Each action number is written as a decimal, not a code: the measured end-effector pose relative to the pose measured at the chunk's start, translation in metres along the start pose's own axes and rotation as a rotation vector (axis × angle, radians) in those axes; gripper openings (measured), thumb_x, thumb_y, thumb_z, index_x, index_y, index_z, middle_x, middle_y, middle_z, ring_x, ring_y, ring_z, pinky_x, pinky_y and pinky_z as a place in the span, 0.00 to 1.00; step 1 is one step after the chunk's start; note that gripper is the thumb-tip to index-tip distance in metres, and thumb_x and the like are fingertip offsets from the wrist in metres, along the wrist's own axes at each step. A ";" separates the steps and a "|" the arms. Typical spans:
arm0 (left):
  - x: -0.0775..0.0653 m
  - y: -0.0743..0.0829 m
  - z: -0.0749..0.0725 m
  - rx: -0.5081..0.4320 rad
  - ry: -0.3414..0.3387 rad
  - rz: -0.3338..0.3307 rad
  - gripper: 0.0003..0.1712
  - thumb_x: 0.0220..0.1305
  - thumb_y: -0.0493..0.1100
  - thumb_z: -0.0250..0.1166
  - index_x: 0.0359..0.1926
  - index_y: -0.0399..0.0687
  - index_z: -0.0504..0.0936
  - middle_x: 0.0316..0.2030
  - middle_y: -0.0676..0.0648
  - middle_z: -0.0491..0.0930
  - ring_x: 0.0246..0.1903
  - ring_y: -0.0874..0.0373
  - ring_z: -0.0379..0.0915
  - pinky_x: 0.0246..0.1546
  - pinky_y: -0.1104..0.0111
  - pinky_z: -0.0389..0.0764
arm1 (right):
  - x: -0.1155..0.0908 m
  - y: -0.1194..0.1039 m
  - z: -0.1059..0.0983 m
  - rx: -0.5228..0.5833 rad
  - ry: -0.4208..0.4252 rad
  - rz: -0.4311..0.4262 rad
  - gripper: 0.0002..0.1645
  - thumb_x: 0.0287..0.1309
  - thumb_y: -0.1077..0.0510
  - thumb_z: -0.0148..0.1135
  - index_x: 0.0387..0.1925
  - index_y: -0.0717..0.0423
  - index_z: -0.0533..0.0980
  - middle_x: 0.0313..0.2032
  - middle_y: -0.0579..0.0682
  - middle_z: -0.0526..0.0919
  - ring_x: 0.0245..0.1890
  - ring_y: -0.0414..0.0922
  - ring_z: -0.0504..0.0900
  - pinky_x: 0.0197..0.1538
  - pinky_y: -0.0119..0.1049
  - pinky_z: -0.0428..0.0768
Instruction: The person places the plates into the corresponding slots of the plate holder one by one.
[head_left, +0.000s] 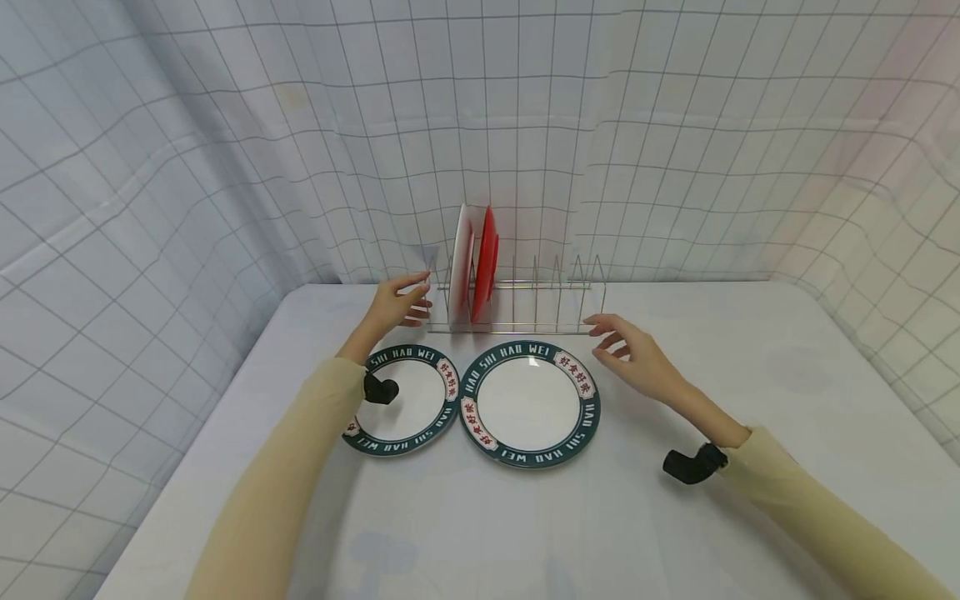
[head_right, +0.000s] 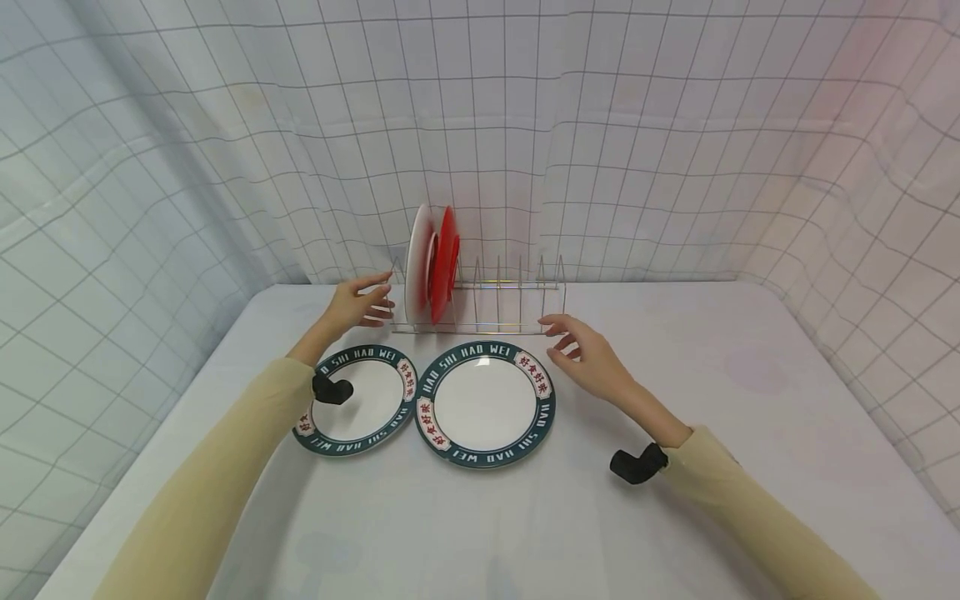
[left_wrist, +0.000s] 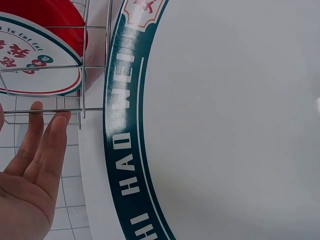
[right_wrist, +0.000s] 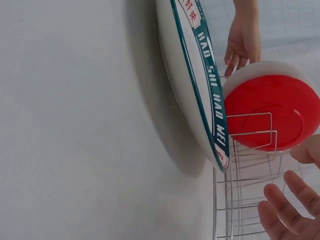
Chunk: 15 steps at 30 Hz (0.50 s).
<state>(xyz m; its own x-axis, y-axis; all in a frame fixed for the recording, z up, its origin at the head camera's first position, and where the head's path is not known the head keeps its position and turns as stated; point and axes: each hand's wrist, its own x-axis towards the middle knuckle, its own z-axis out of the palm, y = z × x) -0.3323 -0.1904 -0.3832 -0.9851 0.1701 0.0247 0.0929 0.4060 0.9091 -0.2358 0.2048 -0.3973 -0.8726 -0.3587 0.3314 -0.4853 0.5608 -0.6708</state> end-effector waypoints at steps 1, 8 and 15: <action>0.000 0.000 0.000 -0.002 0.000 0.001 0.28 0.74 0.48 0.52 0.71 0.50 0.64 0.51 0.26 0.78 0.43 0.41 0.83 0.33 0.69 0.86 | -0.002 0.004 -0.001 0.021 -0.017 0.017 0.27 0.63 0.65 0.59 0.63 0.55 0.68 0.51 0.61 0.79 0.45 0.52 0.81 0.46 0.41 0.82; -0.002 0.000 0.001 -0.001 0.008 0.005 0.28 0.73 0.49 0.52 0.71 0.49 0.64 0.50 0.26 0.78 0.43 0.38 0.82 0.33 0.68 0.86 | -0.015 0.026 -0.007 0.143 -0.120 0.169 0.31 0.62 0.60 0.62 0.65 0.60 0.65 0.53 0.66 0.77 0.47 0.58 0.80 0.45 0.38 0.80; -0.003 0.002 0.000 0.001 0.004 0.011 0.28 0.73 0.49 0.52 0.71 0.50 0.64 0.50 0.25 0.78 0.45 0.34 0.80 0.36 0.63 0.87 | -0.031 0.034 -0.009 0.171 -0.253 0.283 0.38 0.56 0.52 0.68 0.66 0.53 0.64 0.58 0.65 0.73 0.45 0.51 0.80 0.37 0.37 0.80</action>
<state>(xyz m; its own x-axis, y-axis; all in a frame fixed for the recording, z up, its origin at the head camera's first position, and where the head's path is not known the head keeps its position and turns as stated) -0.3292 -0.1899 -0.3818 -0.9846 0.1710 0.0365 0.1040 0.4055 0.9082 -0.2258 0.2417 -0.4239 -0.9188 -0.3925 -0.0410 -0.1939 0.5395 -0.8194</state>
